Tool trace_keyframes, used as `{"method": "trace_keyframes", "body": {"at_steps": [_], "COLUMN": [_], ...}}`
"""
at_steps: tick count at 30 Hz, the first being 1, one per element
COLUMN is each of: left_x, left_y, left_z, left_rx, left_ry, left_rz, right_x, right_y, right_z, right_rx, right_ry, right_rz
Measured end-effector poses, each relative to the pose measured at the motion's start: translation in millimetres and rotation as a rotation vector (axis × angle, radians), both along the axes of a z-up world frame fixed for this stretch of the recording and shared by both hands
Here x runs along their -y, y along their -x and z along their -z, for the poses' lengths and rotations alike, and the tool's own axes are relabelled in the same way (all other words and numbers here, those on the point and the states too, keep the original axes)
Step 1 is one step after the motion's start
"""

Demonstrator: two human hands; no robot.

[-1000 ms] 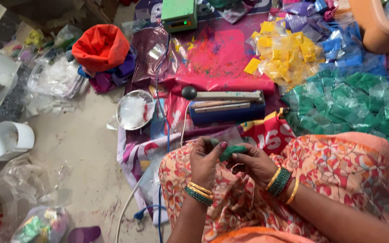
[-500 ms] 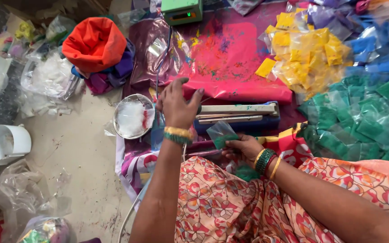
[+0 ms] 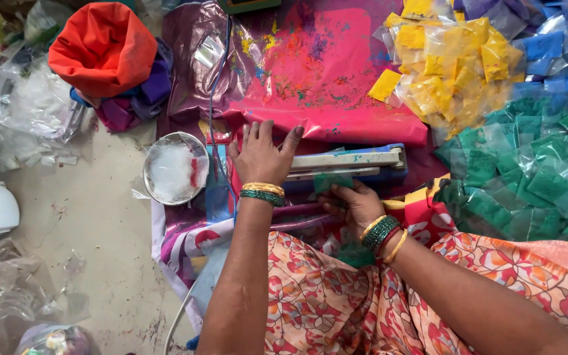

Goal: The person seals small plastic bags filled with colored powder using a manual heat sealing machine.

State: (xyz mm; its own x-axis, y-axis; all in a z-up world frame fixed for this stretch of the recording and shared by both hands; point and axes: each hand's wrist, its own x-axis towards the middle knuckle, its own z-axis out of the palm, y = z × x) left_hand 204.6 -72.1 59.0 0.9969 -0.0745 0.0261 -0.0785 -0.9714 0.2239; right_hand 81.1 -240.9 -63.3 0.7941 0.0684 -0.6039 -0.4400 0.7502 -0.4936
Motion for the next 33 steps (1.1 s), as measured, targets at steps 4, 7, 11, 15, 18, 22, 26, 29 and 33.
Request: {"method": "trace_keyframes", "body": {"at_steps": [4,7,11,15,18,22,26,29,33], "left_x": [2.1,-0.2,-8.5,-11.5,-9.4,-10.2,-12.6,-6.2,-4.6], "left_y": [-3.8,-4.4,-6.8,-7.2,-6.6,-4.7,-4.8,-4.8,-6.3], "left_z": [11.8,29.8,56.9,69.1,63.2,72.0,76.0,75.1,46.2], "left_rx": [-0.051,-0.059,0.025,0.049,0.059,0.102,0.168,0.211,-0.019], "left_ry": [0.051,0.113,0.143,0.136,0.127,0.110,0.098,0.104,-0.005], "left_rz": [-0.113,-0.179,-0.186,-0.158,-0.167,-0.162,-0.131,-0.118,-0.194], "right_x": [1.9,2.0,-2.0,-7.7,-16.5,-21.7,-29.0,-24.2,-10.7], "right_y": [-3.5,-2.8,-2.6,3.2,11.7,21.5,21.7,21.0,17.4], "right_z": [0.6,5.7,14.7,9.9,-0.5,4.7,22.4,31.2,29.7], "right_rx": [-0.011,-0.011,0.017,-0.001,-0.004,-0.008,0.019,0.058,0.135], "right_ry": [0.013,0.020,0.069,0.146,0.216,0.256,0.264,0.263,0.182], "right_rz": [0.028,0.024,0.014,0.021,0.055,0.084,0.105,0.104,0.007]}}
